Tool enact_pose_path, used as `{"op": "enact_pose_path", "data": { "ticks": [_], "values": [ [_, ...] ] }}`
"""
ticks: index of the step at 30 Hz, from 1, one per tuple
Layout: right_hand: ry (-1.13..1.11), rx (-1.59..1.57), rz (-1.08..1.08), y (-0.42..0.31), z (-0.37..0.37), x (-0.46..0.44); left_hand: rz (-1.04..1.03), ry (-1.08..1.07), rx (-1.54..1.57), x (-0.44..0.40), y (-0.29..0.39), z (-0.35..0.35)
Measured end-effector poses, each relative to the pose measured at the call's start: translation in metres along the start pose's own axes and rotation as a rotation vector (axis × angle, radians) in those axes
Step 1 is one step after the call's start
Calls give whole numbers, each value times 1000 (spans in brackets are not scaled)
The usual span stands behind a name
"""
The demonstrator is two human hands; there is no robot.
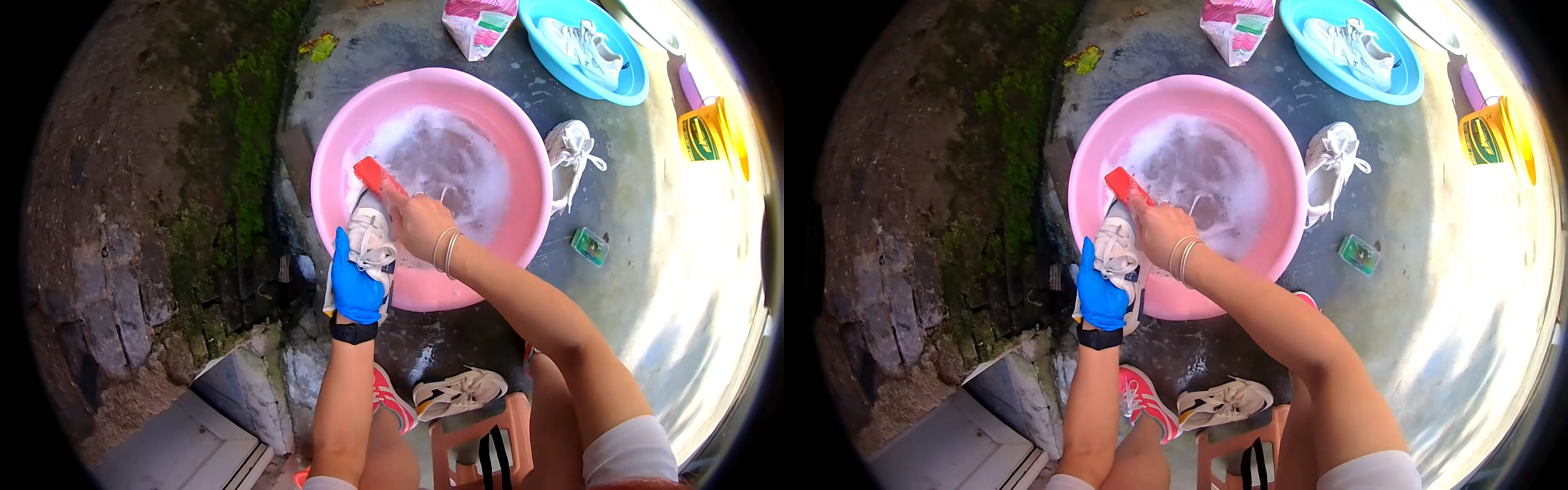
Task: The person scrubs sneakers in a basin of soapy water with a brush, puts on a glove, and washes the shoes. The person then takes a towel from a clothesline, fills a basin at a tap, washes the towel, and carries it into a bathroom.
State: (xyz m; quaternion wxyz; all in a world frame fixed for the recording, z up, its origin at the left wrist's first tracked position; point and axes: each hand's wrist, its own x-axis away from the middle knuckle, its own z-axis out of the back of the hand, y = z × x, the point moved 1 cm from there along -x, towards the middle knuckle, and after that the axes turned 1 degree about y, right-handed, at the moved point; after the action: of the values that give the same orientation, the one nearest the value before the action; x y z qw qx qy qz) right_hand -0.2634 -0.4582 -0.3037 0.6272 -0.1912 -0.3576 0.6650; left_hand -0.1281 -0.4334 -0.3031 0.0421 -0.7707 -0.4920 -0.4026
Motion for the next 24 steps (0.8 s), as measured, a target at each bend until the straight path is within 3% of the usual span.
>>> {"op": "enact_pose_path", "data": {
  "ticks": [4,7,10,14,16,18,19,22,23,24],
  "values": [
    [-3,-114,91,-25,-1,66,9,-32,73,-3,10,0],
    [118,-42,87,6,-17,48,18,-47,115,-10,2,15],
    [120,-115,-6,11,-12,0,143,-330,202,-16,6,34],
    [-21,-322,43,-28,-22,73,4,-442,202,-34,22,78],
    [34,-295,106,-18,-32,85,-32,-433,151,-31,24,77],
    [152,-303,-20,9,-34,54,-135,-261,-76,-11,12,44],
    [124,-325,-180,15,-27,35,13,-208,124,-12,11,40],
    [94,-683,-463,-16,-11,49,-59,-84,150,0,-3,-7],
    [261,-663,-194,-23,-28,67,-75,-188,141,0,-4,-19],
    [211,-745,-166,-31,-30,82,-75,-279,152,-10,-5,-17]
  ]
}}
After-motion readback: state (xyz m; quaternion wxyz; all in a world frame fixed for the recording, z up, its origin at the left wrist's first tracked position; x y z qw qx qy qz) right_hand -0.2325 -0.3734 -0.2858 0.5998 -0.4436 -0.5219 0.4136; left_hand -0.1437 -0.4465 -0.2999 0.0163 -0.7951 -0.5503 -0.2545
